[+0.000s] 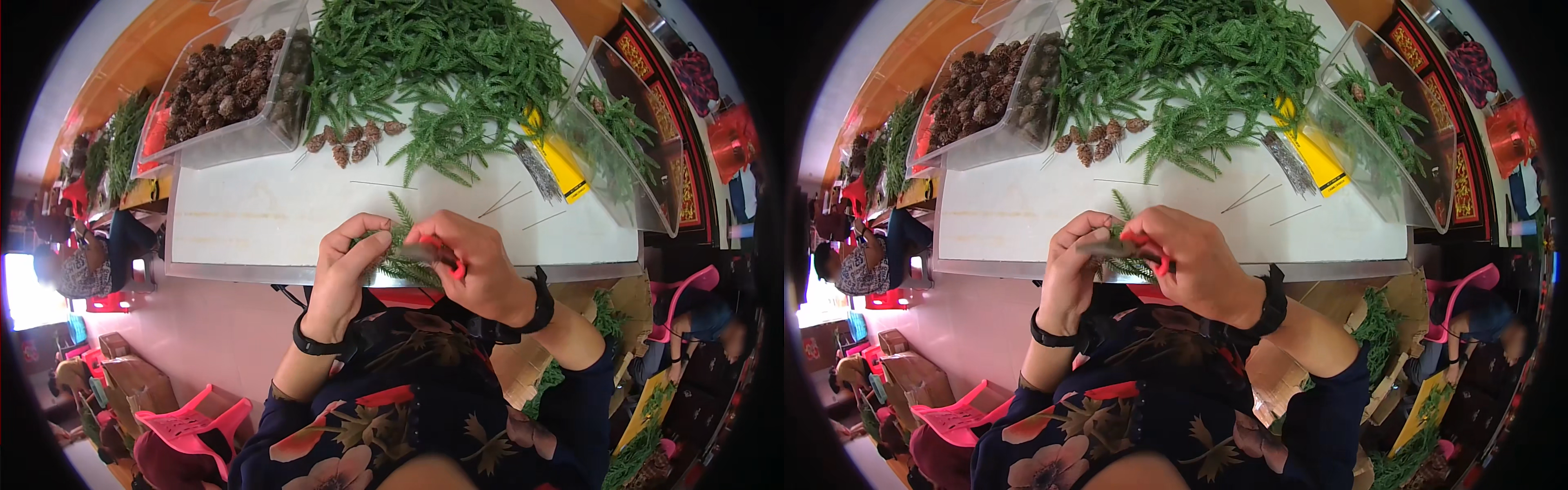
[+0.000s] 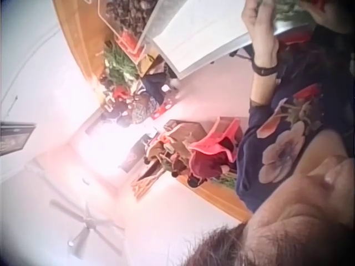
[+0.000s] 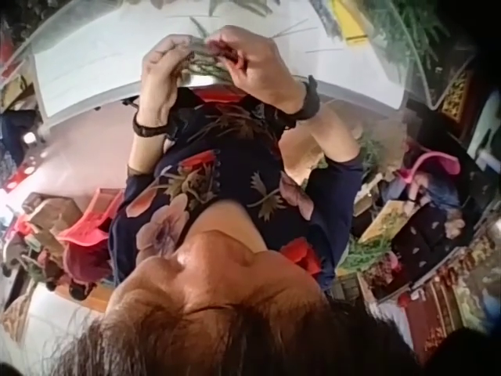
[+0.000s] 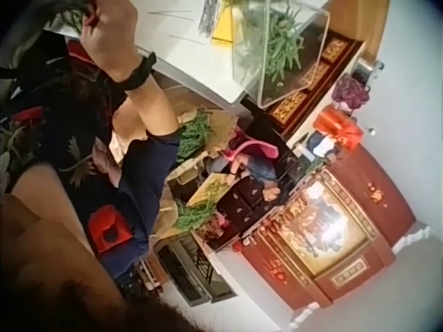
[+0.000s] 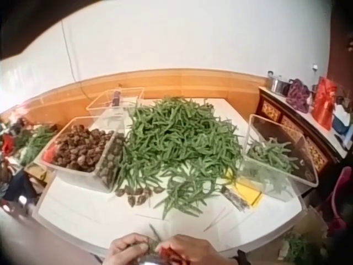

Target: Sorting and trimming green plant stems using pliers in a production environment.

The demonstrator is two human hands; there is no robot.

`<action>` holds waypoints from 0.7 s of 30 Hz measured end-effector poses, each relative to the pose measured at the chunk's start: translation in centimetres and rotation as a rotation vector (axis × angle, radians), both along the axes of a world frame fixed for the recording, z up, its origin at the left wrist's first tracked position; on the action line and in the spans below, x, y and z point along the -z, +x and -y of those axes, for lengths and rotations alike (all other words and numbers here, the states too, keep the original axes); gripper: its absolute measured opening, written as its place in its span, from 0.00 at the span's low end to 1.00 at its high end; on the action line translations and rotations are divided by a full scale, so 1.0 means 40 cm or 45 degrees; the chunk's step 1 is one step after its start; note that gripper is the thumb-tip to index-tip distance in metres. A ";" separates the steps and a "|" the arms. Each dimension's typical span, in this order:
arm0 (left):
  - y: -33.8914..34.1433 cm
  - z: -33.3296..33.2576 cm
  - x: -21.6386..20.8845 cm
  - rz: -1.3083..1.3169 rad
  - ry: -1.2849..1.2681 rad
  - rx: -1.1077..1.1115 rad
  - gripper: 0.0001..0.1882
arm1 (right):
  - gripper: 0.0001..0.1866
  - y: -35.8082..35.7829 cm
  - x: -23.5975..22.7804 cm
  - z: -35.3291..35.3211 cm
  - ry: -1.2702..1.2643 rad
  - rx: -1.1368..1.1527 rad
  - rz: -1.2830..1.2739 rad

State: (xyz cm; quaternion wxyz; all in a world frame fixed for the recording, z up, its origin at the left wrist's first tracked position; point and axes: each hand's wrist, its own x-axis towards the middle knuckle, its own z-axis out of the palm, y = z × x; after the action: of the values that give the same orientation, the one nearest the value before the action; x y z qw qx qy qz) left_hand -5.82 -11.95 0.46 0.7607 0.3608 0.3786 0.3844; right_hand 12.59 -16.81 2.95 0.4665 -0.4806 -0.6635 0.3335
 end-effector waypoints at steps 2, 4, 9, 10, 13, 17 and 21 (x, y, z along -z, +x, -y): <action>0.010 0.004 -0.009 -0.022 0.005 -0.015 0.06 | 0.11 0.000 0.001 0.002 0.144 -0.051 0.125; 0.012 0.004 -0.009 -0.033 0.008 -0.019 0.06 | 0.11 -0.001 0.004 0.005 0.216 -0.073 0.188; 0.015 0.007 0.009 -0.171 0.118 0.015 0.06 | 0.11 -0.001 0.012 0.025 0.133 -0.045 0.356; 0.017 0.010 0.009 -0.226 0.137 0.016 0.06 | 0.11 -0.002 0.010 0.030 0.049 -0.017 0.280; 0.019 0.015 0.006 -0.353 0.246 -0.006 0.06 | 0.11 0.016 -0.018 0.028 -0.243 -0.014 0.266; 0.019 0.014 0.004 -0.525 0.488 -0.068 0.05 | 0.15 0.049 -0.031 0.018 -0.655 -0.112 0.401; 0.016 0.010 0.011 -0.588 0.663 -0.112 0.05 | 0.18 0.067 -0.012 0.013 -0.657 -0.269 0.358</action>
State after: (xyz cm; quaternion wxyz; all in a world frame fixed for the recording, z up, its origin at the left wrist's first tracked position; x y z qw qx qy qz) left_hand -5.16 -12.36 0.01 0.5200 0.6036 0.4452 0.4088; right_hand 15.28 -17.34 3.45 0.1956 -0.5529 -0.6613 0.4676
